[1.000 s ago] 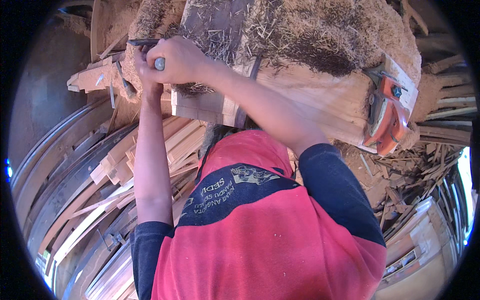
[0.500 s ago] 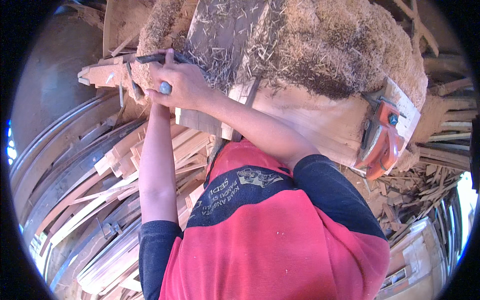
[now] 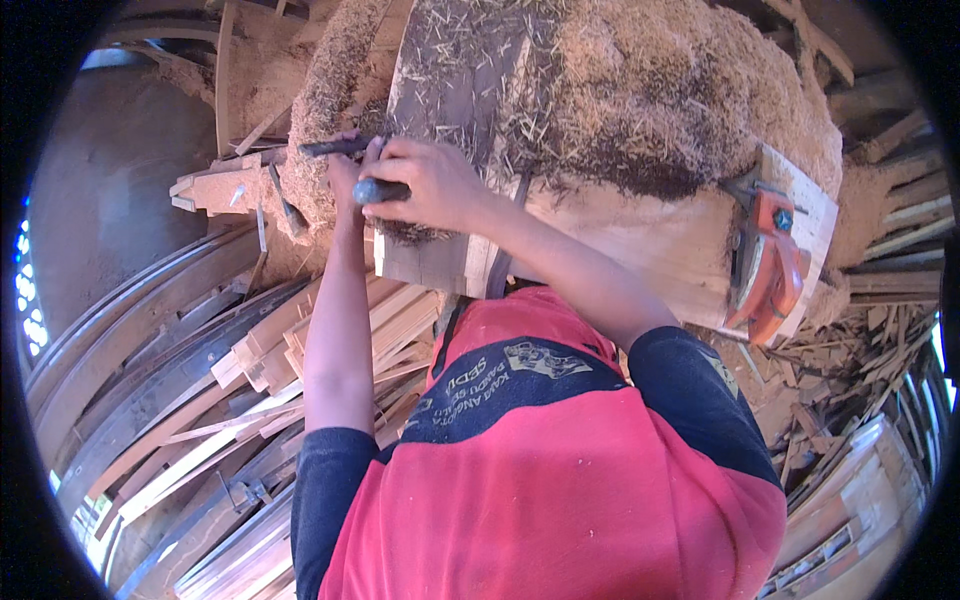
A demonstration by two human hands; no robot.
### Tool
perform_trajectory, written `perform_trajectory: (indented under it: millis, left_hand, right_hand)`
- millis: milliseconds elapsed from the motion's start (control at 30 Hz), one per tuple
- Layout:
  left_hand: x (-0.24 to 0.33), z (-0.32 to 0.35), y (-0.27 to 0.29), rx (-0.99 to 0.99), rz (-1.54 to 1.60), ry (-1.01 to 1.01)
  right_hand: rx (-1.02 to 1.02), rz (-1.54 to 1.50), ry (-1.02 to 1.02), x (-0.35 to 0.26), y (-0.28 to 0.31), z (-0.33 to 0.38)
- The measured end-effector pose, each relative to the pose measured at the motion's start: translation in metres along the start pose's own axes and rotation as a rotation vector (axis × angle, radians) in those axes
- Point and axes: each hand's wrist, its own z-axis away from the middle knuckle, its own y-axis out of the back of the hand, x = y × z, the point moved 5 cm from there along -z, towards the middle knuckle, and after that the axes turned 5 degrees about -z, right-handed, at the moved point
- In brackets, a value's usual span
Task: The person sands a piece of wood using a power sander after clamping it to a workbench.
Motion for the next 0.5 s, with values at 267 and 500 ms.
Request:
perform_trajectory:
  millis: [267, 500]
  left_hand:
    - [-0.015, -0.01, 0.008, -0.141, -0.052, -0.121]
    - [0.009, -0.006, 0.026, -0.125, -0.187, -0.392]
  right_hand:
    - [-0.164, 0.01, -0.087, -0.013, -0.006, -0.008]
    - [0.163, 0.147, -0.114, -0.036, -0.037, -0.003]
